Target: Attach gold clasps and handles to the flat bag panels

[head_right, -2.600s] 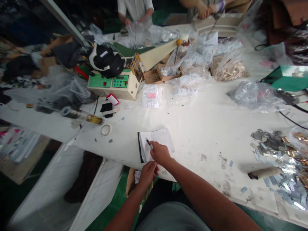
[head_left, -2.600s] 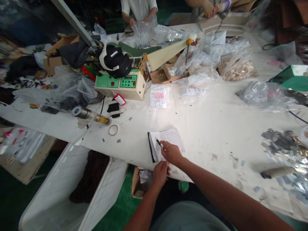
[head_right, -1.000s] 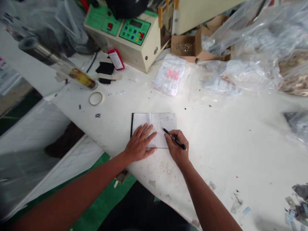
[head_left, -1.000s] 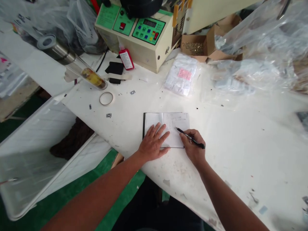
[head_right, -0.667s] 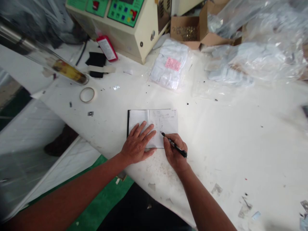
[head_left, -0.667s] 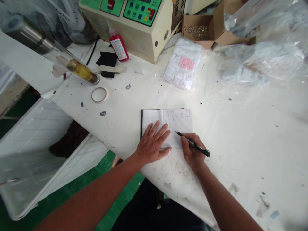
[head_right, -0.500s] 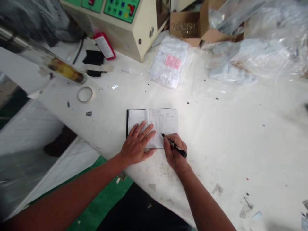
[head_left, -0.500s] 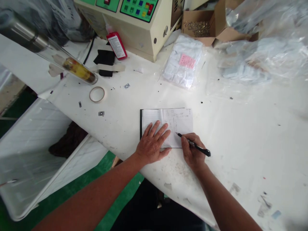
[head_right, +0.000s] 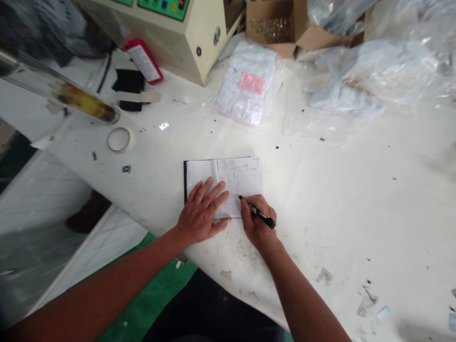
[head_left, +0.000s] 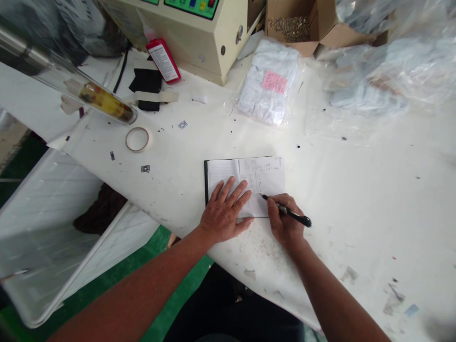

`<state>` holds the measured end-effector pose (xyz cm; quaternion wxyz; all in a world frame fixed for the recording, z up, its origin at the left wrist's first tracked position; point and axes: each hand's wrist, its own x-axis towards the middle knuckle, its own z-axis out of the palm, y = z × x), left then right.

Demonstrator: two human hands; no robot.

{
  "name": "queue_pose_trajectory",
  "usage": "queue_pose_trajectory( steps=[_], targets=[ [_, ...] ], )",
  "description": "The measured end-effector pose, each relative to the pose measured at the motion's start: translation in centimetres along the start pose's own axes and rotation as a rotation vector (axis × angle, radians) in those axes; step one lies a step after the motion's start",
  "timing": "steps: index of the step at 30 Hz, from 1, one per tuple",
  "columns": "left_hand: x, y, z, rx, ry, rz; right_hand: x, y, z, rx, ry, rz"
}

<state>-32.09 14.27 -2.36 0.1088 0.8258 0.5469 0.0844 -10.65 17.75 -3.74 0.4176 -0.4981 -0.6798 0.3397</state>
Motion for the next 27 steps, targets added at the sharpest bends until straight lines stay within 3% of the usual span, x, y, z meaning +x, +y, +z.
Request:
queue_pose_trajectory(
  steps=[6,13,27],
  targets=[
    [0.13,0.05,0.06,0.016,0.008,0.008,-0.08,-0.15,-0.15,-0.027,-0.012,-0.001],
    [0.12,0.04,-0.15,0.023,0.006,0.002,-0.13,-0.24,-0.18,-0.027,0.064,0.017],
    [0.08,0.17,-0.27,0.034,-0.003,0.001,-0.27,0.07,-0.12,-0.007,0.051,0.009]
  ],
)
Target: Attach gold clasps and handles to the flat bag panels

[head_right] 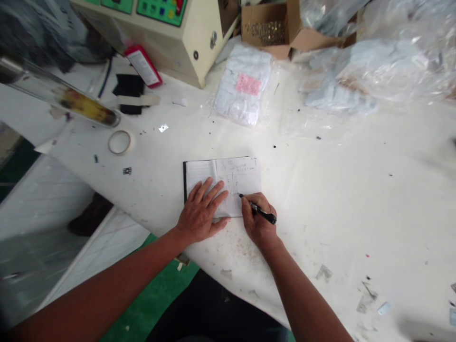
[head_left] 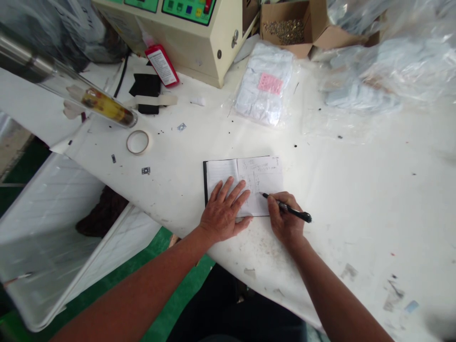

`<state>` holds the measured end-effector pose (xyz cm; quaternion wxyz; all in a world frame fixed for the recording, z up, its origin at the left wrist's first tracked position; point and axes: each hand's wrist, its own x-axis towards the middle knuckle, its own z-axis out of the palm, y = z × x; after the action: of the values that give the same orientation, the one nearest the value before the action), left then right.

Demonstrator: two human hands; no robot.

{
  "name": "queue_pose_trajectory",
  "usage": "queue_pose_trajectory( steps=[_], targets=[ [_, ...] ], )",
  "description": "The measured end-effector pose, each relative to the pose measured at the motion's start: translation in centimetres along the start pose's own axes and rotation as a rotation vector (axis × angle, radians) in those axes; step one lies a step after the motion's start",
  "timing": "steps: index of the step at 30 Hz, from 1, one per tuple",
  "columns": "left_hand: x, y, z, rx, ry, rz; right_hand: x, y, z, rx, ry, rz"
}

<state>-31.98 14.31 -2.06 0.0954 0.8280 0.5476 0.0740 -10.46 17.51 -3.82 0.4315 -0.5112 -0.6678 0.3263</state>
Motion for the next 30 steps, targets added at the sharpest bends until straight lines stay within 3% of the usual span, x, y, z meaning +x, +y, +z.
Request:
queue_pose_trajectory(
  steps=[6,10,12,14,16,19,23,28,30],
  targets=[
    [-0.1,0.1,-0.4,-0.021,0.009,0.001,0.8,-1.2,-0.7,-0.010,-0.002,-0.097],
    [-0.1,0.0,-1.2,-0.071,0.037,-0.001,2.6,-2.5,-1.5,-0.312,-0.209,-0.239],
    [-0.2,-0.1,-2.0,-0.111,0.075,0.002,2.9,-2.8,-2.1,-0.421,-0.237,-0.211],
    [-0.7,-0.1,-2.8,-0.144,0.152,-0.042,2.5,-2.7,-2.8,-0.438,-0.165,-0.061],
    [-1.7,-0.1,-3.4,-0.155,0.269,-0.200,1.8,-2.6,-3.1,-0.399,-0.104,0.147],
    [-3.7,0.0,-3.1,-0.171,0.437,-0.543,1.0,-2.6,-2.5,-0.297,-0.129,0.374],
    [-4.8,0.0,-2.5,-0.383,0.358,-0.808,1.7,-3.2,-0.8,-0.217,-0.141,0.487],
    [-3.0,-0.1,-4.4,-0.763,0.386,-1.284,2.5,-3.0,-0.9,-0.057,-0.118,0.638],
    [-2.4,-0.1,-5.3,-0.881,0.374,-1.304,2.4,-2.6,-0.9,0.008,-0.110,0.611]
  ],
)
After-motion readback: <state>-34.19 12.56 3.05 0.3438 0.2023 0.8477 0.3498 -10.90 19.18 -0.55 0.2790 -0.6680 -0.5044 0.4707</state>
